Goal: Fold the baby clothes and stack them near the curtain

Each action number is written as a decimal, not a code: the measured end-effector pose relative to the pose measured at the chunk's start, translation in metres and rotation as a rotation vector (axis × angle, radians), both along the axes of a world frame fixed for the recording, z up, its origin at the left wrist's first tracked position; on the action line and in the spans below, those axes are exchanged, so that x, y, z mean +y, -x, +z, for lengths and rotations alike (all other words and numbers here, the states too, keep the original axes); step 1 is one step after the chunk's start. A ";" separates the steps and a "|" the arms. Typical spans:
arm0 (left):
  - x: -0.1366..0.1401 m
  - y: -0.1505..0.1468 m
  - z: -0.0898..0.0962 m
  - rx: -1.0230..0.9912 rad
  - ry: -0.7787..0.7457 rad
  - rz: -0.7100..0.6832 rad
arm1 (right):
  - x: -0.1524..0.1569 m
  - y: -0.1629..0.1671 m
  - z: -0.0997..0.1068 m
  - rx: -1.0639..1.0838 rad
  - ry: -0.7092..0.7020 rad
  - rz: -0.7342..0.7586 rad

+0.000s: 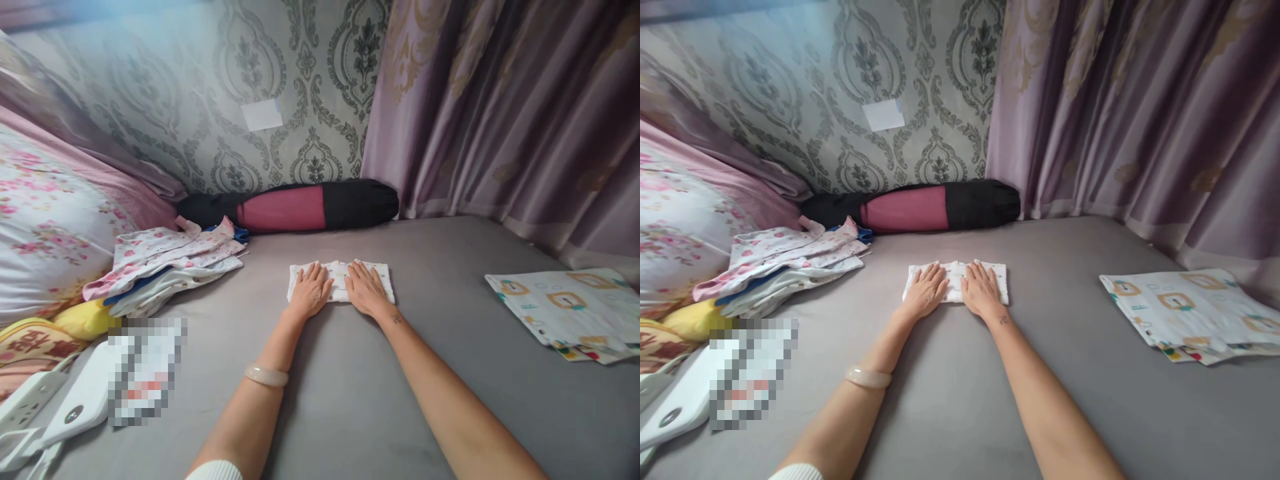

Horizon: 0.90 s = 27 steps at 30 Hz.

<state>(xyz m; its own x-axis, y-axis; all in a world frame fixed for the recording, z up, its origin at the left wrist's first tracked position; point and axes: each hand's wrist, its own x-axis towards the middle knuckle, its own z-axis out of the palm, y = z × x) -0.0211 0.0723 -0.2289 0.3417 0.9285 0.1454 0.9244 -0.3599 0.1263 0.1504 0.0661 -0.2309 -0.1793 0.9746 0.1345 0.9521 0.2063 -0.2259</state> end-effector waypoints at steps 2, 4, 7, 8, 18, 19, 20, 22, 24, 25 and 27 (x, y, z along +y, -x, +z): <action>-0.002 -0.005 0.003 -0.016 -0.028 -0.016 | 0.000 0.003 0.001 0.017 -0.020 0.039; -0.002 -0.009 0.003 -0.033 -0.021 -0.038 | -0.001 0.006 0.001 0.028 -0.035 0.075; -0.002 -0.013 -0.001 -0.052 0.061 -0.060 | -0.003 0.009 -0.001 0.030 -0.033 0.093; -0.002 -0.014 -0.003 -0.056 0.082 -0.059 | -0.003 0.010 -0.002 0.028 -0.030 0.093; 0.001 -0.012 -0.004 -0.193 0.050 -0.052 | -0.003 0.010 -0.004 0.000 -0.016 0.084; 0.004 -0.008 -0.004 -0.243 0.022 -0.039 | -0.002 0.010 -0.003 -0.001 0.004 0.083; 0.007 -0.002 -0.003 -0.298 -0.014 -0.015 | -0.001 0.010 -0.001 0.001 0.029 0.081; 0.013 0.013 -0.002 -0.397 -0.096 0.079 | 0.000 0.013 0.004 0.009 0.075 0.063; 0.018 0.032 -0.003 -0.458 -0.145 0.216 | 0.002 0.020 0.010 0.018 0.093 0.035; 0.020 0.040 -0.004 -0.476 -0.147 0.282 | 0.003 0.025 0.012 0.020 0.092 0.021; 0.022 0.055 -0.007 -0.499 -0.123 0.379 | 0.005 0.036 0.016 0.020 0.085 0.009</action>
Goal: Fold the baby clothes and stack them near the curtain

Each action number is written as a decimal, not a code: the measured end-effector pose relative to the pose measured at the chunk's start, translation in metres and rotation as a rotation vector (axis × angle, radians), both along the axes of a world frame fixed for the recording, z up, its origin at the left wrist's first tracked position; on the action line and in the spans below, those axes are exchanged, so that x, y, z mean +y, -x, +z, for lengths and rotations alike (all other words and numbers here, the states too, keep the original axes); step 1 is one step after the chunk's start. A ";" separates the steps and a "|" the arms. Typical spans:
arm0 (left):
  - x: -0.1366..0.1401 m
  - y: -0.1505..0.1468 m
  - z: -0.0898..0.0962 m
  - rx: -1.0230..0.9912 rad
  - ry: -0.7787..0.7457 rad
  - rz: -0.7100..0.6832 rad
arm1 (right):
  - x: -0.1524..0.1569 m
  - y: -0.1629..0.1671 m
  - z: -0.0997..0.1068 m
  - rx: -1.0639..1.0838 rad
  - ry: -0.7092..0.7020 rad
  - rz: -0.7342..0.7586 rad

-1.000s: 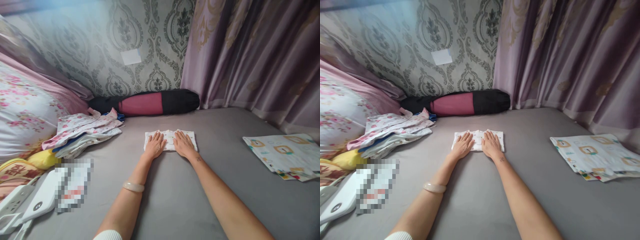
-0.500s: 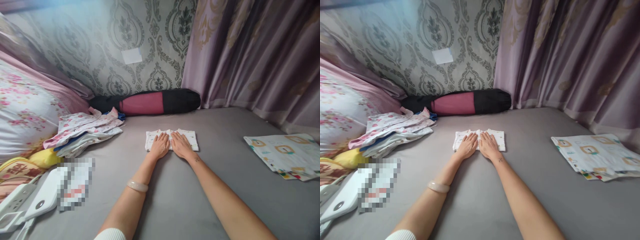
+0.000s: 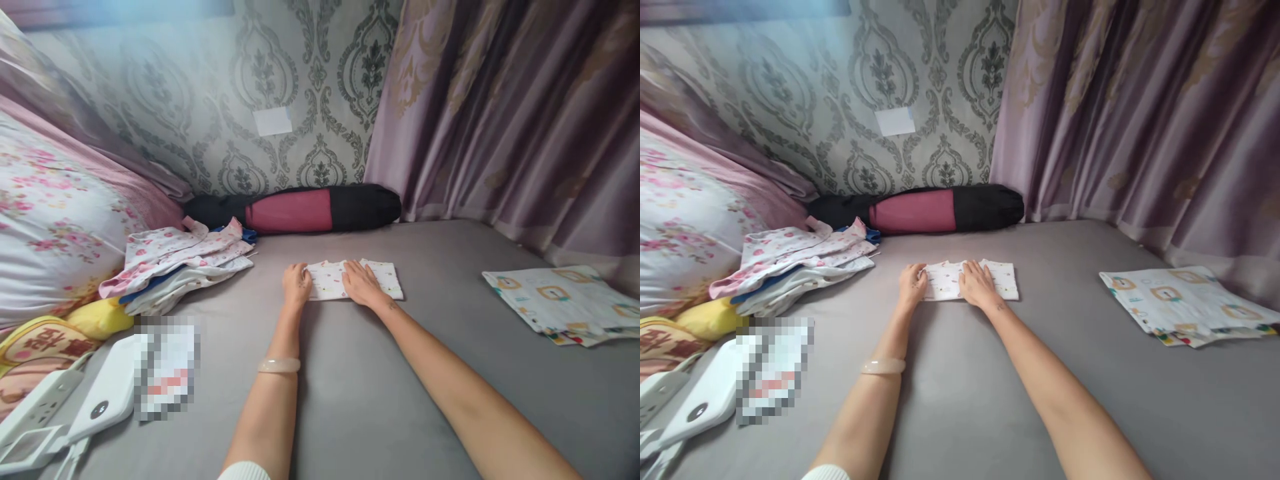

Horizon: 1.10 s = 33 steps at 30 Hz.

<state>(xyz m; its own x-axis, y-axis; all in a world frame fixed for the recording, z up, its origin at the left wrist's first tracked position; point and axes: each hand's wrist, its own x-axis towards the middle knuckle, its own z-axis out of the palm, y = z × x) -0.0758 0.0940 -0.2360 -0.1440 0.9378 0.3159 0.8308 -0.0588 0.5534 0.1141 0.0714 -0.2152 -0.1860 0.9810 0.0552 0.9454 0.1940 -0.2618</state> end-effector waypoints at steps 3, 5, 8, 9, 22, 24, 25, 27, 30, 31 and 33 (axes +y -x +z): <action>0.000 0.010 -0.005 -0.043 0.050 0.023 | 0.002 0.015 -0.002 -0.012 -0.021 -0.008; 0.001 0.010 -0.008 -0.058 0.071 0.004 | 0.002 0.020 -0.007 -0.028 -0.037 -0.027; 0.003 0.008 -0.012 -0.074 0.076 -0.008 | 0.001 0.023 -0.016 -0.043 -0.078 -0.046; 0.003 0.008 -0.013 -0.086 0.070 -0.007 | 0.001 0.023 -0.019 -0.046 -0.096 -0.046; 0.007 0.022 -0.013 -0.283 0.043 0.104 | 0.000 0.035 -0.007 -0.101 -0.083 -0.041; 0.007 0.021 -0.013 -0.293 0.046 0.098 | -0.002 0.047 -0.005 -0.087 -0.108 0.000; 0.007 0.020 -0.013 -0.295 0.046 0.096 | -0.002 0.053 -0.004 -0.076 -0.111 0.023; 0.007 0.020 -0.013 -0.296 0.042 0.089 | -0.003 0.064 -0.006 -0.058 -0.105 0.052; 0.006 0.020 -0.011 -0.297 0.040 0.102 | -0.003 0.073 -0.012 -0.049 -0.106 0.046; 0.006 0.020 -0.011 -0.297 0.039 0.109 | -0.003 0.074 -0.014 -0.049 -0.113 0.040; 0.005 0.021 -0.010 -0.297 0.035 0.117 | -0.003 0.075 -0.019 -0.054 -0.129 0.033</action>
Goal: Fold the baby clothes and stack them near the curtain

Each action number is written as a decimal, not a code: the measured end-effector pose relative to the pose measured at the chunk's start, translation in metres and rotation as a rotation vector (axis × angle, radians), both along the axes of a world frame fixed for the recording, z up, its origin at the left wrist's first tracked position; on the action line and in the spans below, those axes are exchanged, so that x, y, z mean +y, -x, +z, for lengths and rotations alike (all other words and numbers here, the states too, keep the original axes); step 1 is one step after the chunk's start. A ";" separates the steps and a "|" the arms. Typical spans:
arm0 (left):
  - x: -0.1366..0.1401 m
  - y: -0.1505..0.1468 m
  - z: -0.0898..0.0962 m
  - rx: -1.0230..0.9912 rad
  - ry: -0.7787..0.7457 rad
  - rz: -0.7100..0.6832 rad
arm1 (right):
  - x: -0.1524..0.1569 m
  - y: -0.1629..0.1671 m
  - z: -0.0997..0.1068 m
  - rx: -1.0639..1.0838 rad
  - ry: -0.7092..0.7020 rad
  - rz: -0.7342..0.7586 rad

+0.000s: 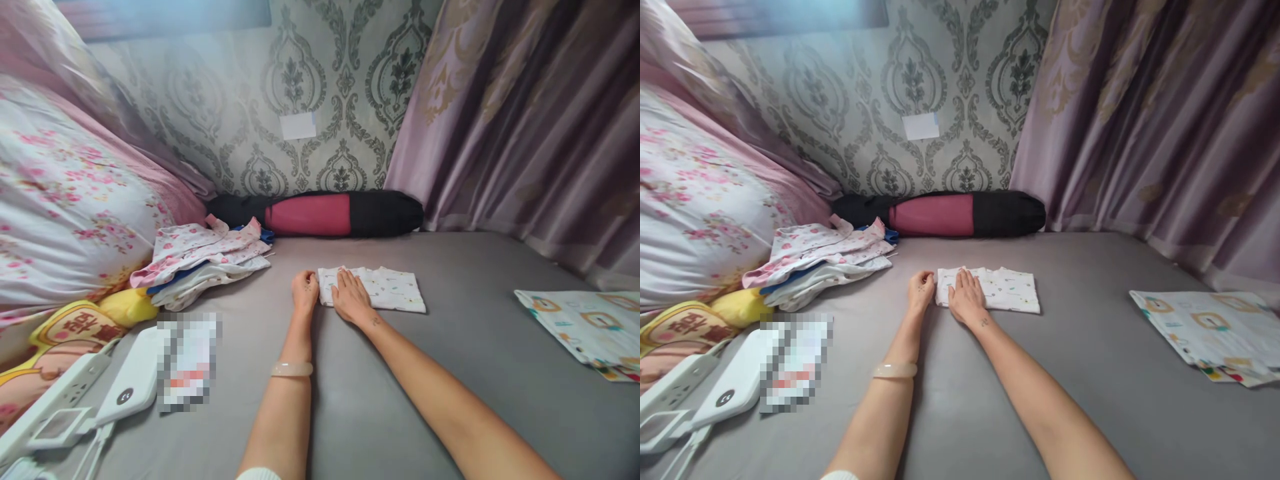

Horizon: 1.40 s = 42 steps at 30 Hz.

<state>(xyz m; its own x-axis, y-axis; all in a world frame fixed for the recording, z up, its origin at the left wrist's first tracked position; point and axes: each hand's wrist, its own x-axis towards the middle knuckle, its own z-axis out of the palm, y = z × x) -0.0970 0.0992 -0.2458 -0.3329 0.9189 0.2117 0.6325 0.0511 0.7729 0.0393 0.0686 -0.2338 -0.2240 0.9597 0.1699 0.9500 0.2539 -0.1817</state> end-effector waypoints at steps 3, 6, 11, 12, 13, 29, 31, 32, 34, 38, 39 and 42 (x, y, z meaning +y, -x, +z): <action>0.000 0.001 0.001 -0.007 -0.007 -0.004 | 0.000 0.000 -0.003 -0.012 -0.015 -0.002; -0.001 0.003 0.001 -0.050 -0.023 0.006 | 0.000 0.000 -0.001 -0.023 0.000 -0.006; 0.000 0.006 0.003 -0.324 -0.120 0.045 | 0.002 0.003 0.007 -0.012 0.073 -0.004; 0.000 0.007 0.005 -0.413 -0.140 0.059 | 0.003 0.006 0.009 -0.006 0.080 0.006; 0.000 0.008 0.006 -0.516 -0.153 0.078 | 0.003 0.008 0.010 0.001 0.082 0.023; -0.004 0.009 0.020 -1.349 -0.021 0.272 | 0.005 0.034 -0.005 0.062 0.025 0.139; -0.005 0.007 0.023 -1.377 0.001 0.254 | 0.006 0.034 -0.003 0.063 0.042 0.137; -0.005 0.005 0.024 -1.394 0.016 0.241 | 0.006 0.033 -0.001 0.064 0.062 0.144; -0.005 0.001 0.026 -1.423 0.047 0.218 | 0.008 0.028 0.004 0.071 0.118 0.173; -0.004 -0.003 0.027 -1.466 0.099 0.196 | 0.012 0.007 0.016 0.054 0.117 0.162; -0.003 -0.004 0.027 -1.480 0.110 0.190 | 0.013 0.001 0.017 0.033 0.099 0.142; -0.002 -0.005 0.025 -1.530 0.148 0.155 | 0.015 -0.015 0.017 -0.037 0.085 0.122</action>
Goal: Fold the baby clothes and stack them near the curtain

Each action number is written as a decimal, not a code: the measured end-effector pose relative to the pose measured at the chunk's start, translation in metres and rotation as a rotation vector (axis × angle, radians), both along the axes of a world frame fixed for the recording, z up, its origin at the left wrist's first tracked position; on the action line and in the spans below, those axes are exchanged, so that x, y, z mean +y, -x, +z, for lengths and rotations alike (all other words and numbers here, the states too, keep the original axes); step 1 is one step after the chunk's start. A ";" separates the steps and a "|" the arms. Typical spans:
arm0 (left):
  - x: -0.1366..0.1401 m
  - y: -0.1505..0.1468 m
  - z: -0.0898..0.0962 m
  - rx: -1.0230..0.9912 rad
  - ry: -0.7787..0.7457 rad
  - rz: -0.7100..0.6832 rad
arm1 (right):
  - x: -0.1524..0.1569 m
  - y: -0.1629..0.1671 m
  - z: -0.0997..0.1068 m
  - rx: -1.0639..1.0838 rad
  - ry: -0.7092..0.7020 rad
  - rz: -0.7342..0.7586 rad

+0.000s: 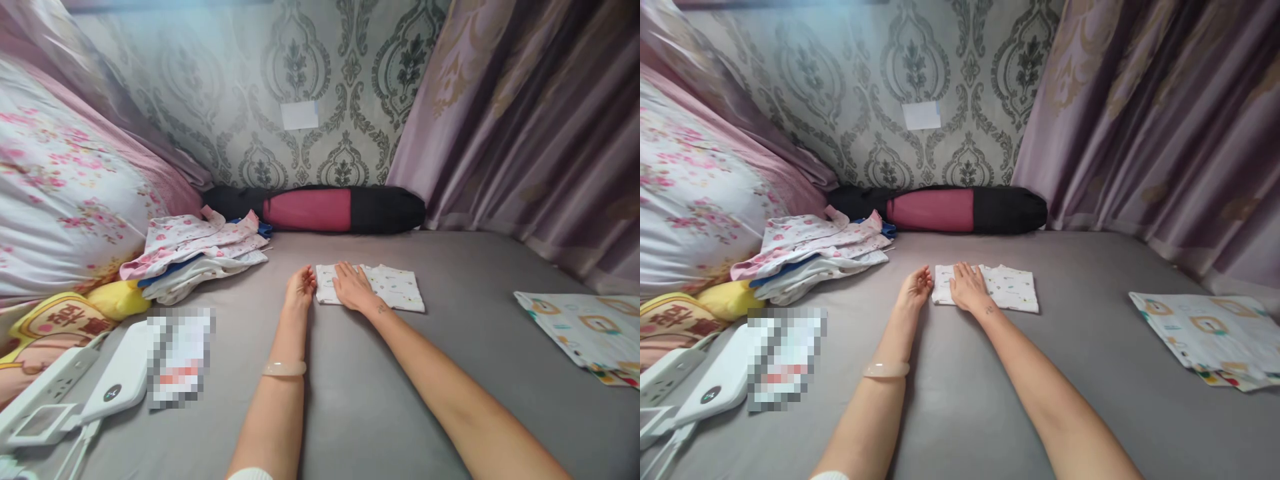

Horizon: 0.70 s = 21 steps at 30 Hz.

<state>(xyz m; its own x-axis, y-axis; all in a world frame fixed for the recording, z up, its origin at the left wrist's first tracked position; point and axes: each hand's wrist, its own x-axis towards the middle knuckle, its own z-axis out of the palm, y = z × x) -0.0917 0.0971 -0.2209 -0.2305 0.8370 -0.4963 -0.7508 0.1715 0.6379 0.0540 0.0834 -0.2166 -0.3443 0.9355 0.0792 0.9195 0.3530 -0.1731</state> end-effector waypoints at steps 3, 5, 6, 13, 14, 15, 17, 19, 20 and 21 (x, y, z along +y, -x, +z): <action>0.001 -0.001 -0.003 -0.031 -0.001 -0.027 | 0.001 -0.006 -0.006 -0.025 0.003 0.010; 0.001 -0.001 -0.004 -0.029 -0.006 -0.035 | 0.001 -0.007 -0.010 -0.024 -0.002 0.008; 0.001 -0.001 -0.005 -0.028 -0.011 -0.041 | 0.001 -0.006 -0.012 -0.022 -0.006 0.005; 0.000 0.001 -0.006 -0.031 -0.033 -0.045 | 0.002 -0.005 -0.011 0.018 0.005 -0.005; 0.000 0.001 -0.006 -0.023 -0.035 -0.040 | 0.002 -0.006 -0.010 0.028 0.017 -0.005; 0.001 0.002 -0.007 -0.008 -0.037 -0.038 | 0.002 -0.006 -0.009 0.040 0.031 -0.004; 0.002 0.002 -0.008 0.027 -0.041 -0.048 | 0.002 -0.008 -0.006 0.065 0.056 -0.005; 0.003 0.003 -0.010 0.054 -0.037 -0.063 | 0.000 -0.013 -0.003 0.085 0.056 -0.015; 0.003 0.003 -0.010 0.062 -0.038 -0.067 | -0.001 -0.017 -0.002 0.090 0.046 -0.026; 0.004 0.003 -0.011 0.066 -0.039 -0.069 | -0.003 -0.022 -0.001 0.092 0.032 -0.038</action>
<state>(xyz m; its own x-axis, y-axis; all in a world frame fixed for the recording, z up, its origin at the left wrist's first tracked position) -0.0950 0.1008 -0.2316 -0.2024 0.8704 -0.4488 -0.6944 0.1956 0.6925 0.0758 0.0804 -0.2175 -0.3011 0.9503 0.0791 0.9117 0.3112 -0.2684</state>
